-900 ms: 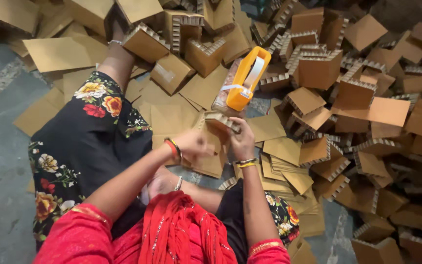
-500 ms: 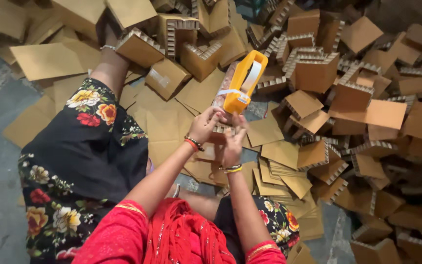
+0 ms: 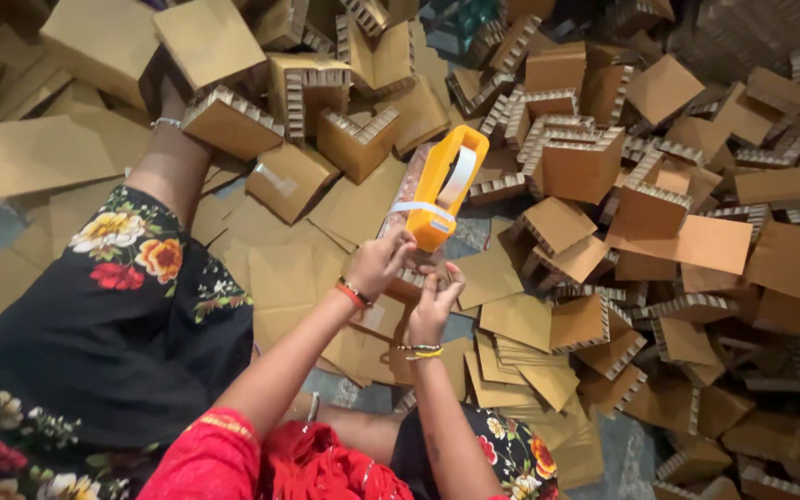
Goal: The person sits on the floor surrounded by cardboard pieces and assembles small boxes. They fold the cardboard into shape and use a handheld tape dispenser to seal the edges, repeating the process for multiple units.
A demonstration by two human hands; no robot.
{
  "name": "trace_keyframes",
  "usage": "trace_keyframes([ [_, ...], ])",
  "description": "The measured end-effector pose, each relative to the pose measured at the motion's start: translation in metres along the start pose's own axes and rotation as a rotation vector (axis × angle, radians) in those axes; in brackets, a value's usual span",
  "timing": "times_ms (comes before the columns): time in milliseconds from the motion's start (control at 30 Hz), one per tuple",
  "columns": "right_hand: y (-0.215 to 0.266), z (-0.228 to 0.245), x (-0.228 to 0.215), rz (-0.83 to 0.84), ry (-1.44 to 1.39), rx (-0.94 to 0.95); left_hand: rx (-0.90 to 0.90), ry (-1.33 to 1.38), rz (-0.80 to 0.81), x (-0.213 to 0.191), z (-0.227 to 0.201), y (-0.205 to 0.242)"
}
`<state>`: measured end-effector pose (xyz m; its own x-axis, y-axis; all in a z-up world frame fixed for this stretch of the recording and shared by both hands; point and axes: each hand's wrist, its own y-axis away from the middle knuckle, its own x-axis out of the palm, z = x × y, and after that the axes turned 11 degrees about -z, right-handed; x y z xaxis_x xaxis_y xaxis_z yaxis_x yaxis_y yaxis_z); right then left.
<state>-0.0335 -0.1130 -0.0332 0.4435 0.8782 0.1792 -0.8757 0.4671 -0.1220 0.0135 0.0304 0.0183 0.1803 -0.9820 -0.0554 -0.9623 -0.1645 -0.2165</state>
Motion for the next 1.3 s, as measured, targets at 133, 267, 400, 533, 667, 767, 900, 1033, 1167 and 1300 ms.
trace_keyframes([
  [133,-0.01,0.0,-0.001,-0.031,-0.109,0.079,0.552,-0.346,0.154,-0.024,-0.006,-0.003],
  [267,-0.013,-0.018,-0.016,0.044,-0.022,-0.003,0.303,-0.739,0.261,-0.013,0.008,0.011],
  [400,-0.05,-0.003,-0.018,0.145,-0.203,0.111,0.222,-0.852,0.32,-0.007,0.005,0.005],
  [533,-0.129,0.02,0.008,0.132,0.186,0.198,0.258,-0.851,0.293,-0.014,0.008,0.008],
  [667,-0.149,0.034,0.034,0.142,0.56,-0.06,0.277,-0.841,0.275,-0.011,0.008,0.006],
  [767,-0.113,0.033,0.012,0.168,0.39,-0.154,0.255,-0.834,0.264,-0.011,0.015,0.006],
  [900,-0.007,-0.02,-0.034,0.002,0.284,0.033,0.223,-0.835,0.296,-0.007,0.024,0.002],
  [1033,-0.001,-0.044,-0.05,0.023,0.85,0.197,0.277,-0.854,0.297,-0.001,0.034,-0.004],
  [1167,-0.02,-0.004,-0.025,0.037,1.255,-0.078,0.3,-0.846,0.338,-0.003,0.032,-0.009],
  [1300,-0.037,0.022,-0.021,0.114,1.066,-0.785,0.193,-0.845,0.343,0.0,0.025,-0.005],
])
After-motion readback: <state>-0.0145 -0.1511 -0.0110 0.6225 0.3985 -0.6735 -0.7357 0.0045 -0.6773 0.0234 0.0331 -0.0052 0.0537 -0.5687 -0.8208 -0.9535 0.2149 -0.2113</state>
